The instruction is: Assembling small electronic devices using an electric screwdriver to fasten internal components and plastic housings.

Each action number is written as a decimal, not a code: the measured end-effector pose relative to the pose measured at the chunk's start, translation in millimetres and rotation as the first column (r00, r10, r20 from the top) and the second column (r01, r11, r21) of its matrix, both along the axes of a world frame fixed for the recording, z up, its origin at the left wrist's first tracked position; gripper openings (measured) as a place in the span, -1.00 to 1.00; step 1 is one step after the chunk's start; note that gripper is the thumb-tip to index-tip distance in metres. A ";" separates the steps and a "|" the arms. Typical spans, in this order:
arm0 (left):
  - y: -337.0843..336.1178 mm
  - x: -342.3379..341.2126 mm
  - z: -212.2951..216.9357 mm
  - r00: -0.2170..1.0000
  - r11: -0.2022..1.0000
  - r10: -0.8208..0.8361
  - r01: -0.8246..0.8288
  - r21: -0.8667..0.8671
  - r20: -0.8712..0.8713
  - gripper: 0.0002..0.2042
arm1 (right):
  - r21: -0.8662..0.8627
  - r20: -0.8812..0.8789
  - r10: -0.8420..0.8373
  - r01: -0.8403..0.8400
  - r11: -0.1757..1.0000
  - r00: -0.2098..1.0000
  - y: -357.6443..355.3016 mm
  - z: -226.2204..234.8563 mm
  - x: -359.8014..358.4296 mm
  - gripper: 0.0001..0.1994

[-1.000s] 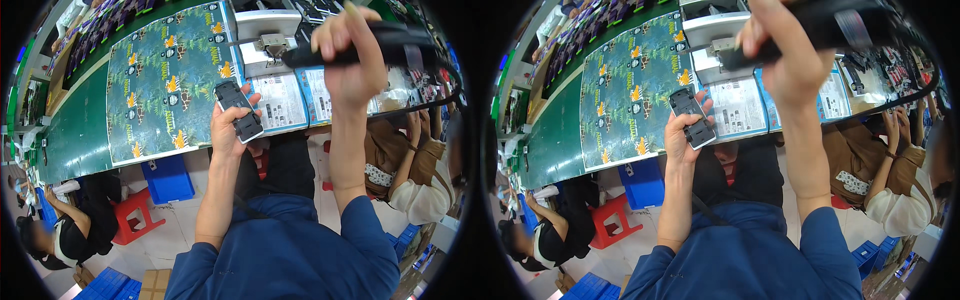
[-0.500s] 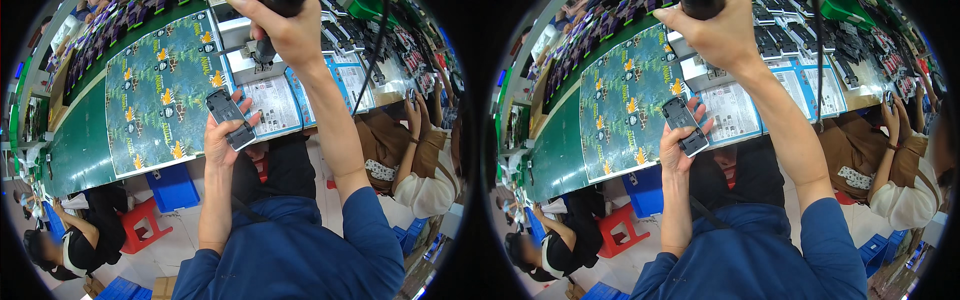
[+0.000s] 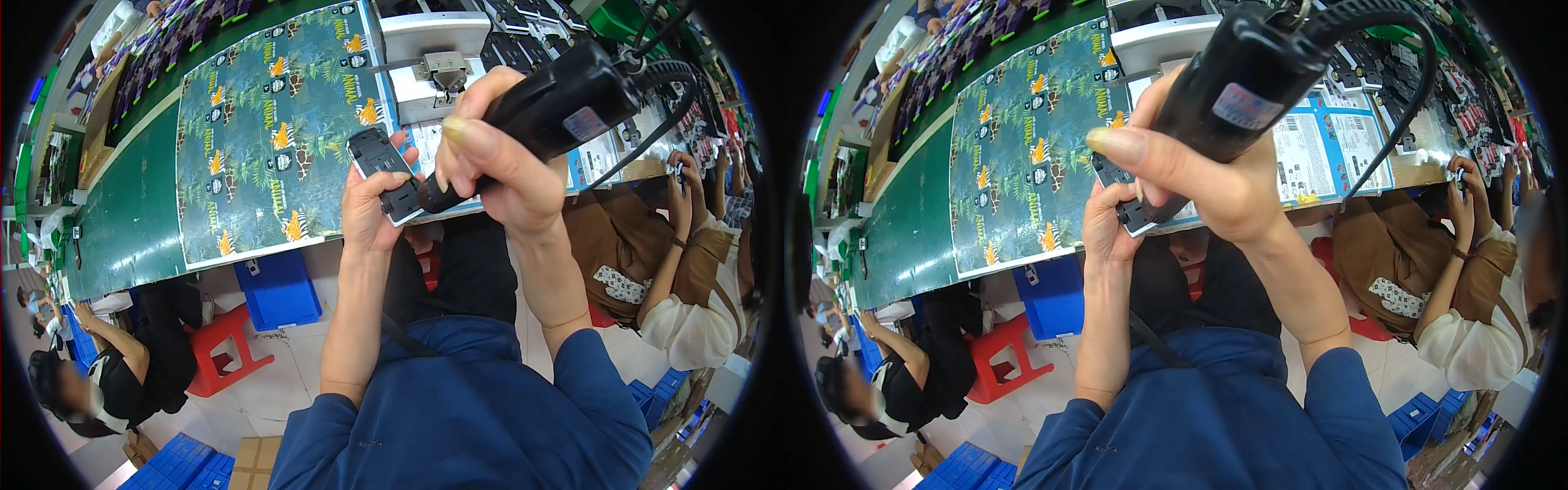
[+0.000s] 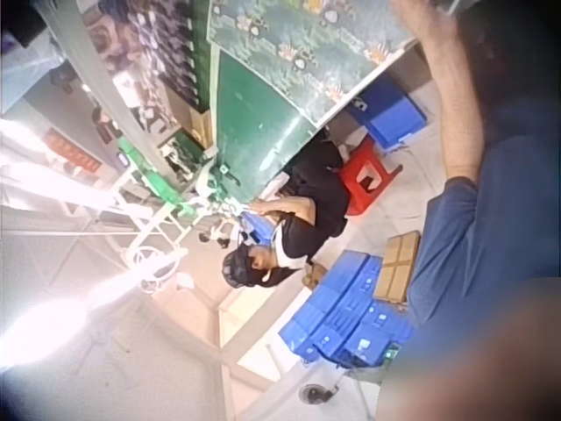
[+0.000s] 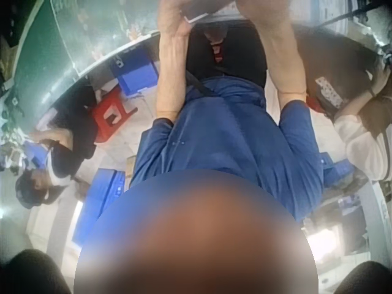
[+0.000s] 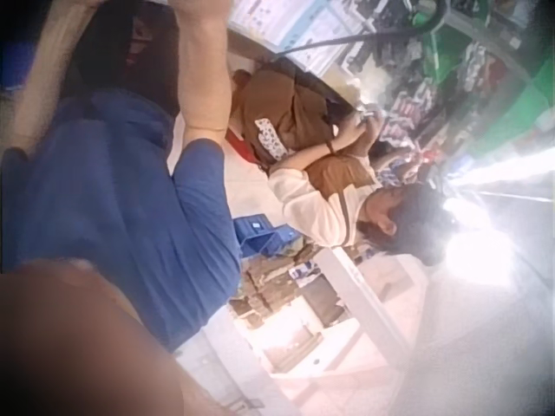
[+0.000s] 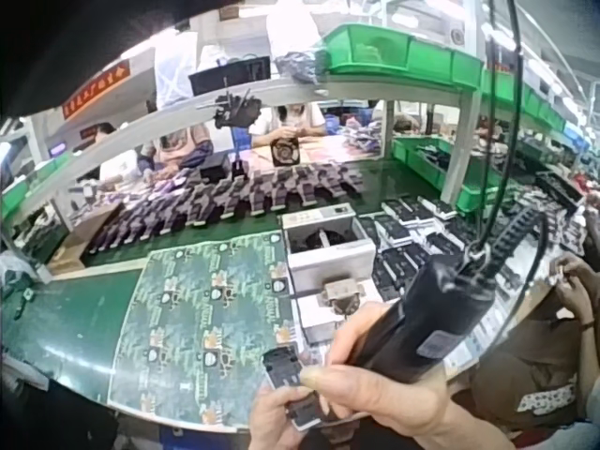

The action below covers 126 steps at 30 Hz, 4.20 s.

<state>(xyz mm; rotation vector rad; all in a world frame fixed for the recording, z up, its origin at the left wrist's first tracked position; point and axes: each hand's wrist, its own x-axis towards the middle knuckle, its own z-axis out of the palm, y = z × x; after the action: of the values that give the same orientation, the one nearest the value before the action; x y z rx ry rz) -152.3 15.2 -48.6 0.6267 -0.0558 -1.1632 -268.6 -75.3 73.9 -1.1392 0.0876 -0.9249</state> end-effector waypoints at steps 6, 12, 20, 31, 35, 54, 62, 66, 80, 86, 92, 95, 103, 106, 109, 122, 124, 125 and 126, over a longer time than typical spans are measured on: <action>-0.5 -0.7 -2.9 1.000 1.000 0.000 0.000 -0.008 -0.005 -0.41 | 0.009 -0.027 0.004 -0.003 1.000 1.000 1.1 -2.4 2.7 -0.88; -3.9 -6.4 21.0 0.983 0.999 -0.009 0.003 -0.034 -0.183 -0.60 | -0.181 -0.138 0.088 -0.113 0.977 0.986 -0.6 -3.9 0.7 -0.83; -6.9 -4.3 11.5 0.973 0.990 -0.093 0.068 -0.124 -0.213 -0.61 | -0.158 -0.136 0.122 -0.143 0.977 0.983 -1.0 -7.5 4.5 -0.76; -8.5 -5.1 22.9 0.972 0.994 -0.069 0.049 -0.094 -0.225 -0.64 | -0.126 -0.046 0.127 -0.132 0.983 0.991 0.5 -7.5 4.0 -0.74; -7.7 5.9 28.7 0.991 0.998 -0.030 0.022 -0.067 -0.133 -0.52 | -0.352 -0.053 0.185 -0.192 0.916 0.981 -7.0 6.3 -16.2 -0.75; 121.5 225.1 42.6 -0.832 0.891 -0.402 -0.451 -0.044 0.382 -0.19 | -0.451 0.077 0.501 -0.418 0.789 0.862 -61.8 10.9 -74.6 -0.66; -32.4 -17.2 18.8 -0.350 0.992 0.102 -0.030 -0.120 0.931 -0.67 | -0.498 0.109 0.482 -0.372 0.783 0.869 -55.9 30.3 -119.2 -0.64; -128.7 -100.4 27.7 -0.277 0.987 -0.044 -0.162 -0.002 0.960 -0.59 | -0.491 0.058 0.400 -0.322 0.809 0.915 -47.2 47.0 -172.2 -0.64; -159.5 -154.9 15.6 0.544 0.991 -0.129 0.031 0.134 0.829 -0.46 | -0.366 0.199 0.238 -0.153 0.918 0.951 -51.9 32.4 -193.8 -0.61; -84.6 -106.5 40.9 0.891 0.995 -0.093 0.103 0.002 0.443 -0.65 | -0.410 0.167 0.144 -0.064 0.910 0.975 -58.3 41.6 -175.1 -0.68; -10.7 -41.9 21.1 0.996 0.996 -0.089 0.089 -0.001 -0.004 -0.75 | -0.493 0.263 -0.165 0.279 0.824 0.951 -81.0 26.3 -46.5 -0.92; -0.2 -34.3 22.3 0.980 0.991 -0.116 0.103 0.089 0.161 -0.70 | -0.369 0.138 -0.406 0.428 0.825 0.903 -66.3 30.0 4.4 -0.86; 1.1 -12.1 11.1 0.981 0.992 -0.115 0.107 0.064 0.154 -0.68 | -0.430 -0.001 -0.447 0.403 0.808 0.894 -63.5 28.5 38.2 -0.84; 1.1 -9.2 10.0 0.988 0.993 -0.107 0.101 0.057 0.108 -0.68 | -0.429 -0.078 -0.396 0.327 0.842 0.915 -68.9 36.9 42.9 -0.81; -0.8 -10.3 10.5 0.985 0.993 -0.111 0.103 0.061 0.133 -0.68 | -0.395 -0.134 -0.376 0.299 0.869 0.917 -73.8 40.3 45.9 -0.80; -1.6 -17.8 12.8 0.957 0.984 -0.172 0.157 0.083 0.234 -0.68 | -0.389 -0.061 -0.167 0.131 0.912 0.984 -32.7 15.7 12.2 -0.87; -1.7 -19.8 16.0 0.963 0.985 -0.163 0.148 0.088 0.214 -0.70 | -0.381 -0.070 -0.170 0.131 0.915 0.983 -32.7 9.6 14.5 -0.87; -2.1 -20.8 15.5 0.963 0.985 -0.165 0.149 0.088 0.213 -0.70 | -0.375 -0.081 -0.176 0.133 0.917 0.981 -32.8 5.1 15.7 -0.87; -2.2 -21.0 15.3 0.963 0.985 -0.166 0.150 0.090 0.214 -0.70 | -0.369 -0.071 -0.182 0.144 0.918 0.981 -32.8 1.3 17.4 -0.87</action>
<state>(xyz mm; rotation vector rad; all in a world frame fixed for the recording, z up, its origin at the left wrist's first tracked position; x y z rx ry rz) -173.3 13.0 -33.3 0.8275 -0.2575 -1.2495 -251.2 -108.0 75.2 -1.5433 0.1007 -1.0576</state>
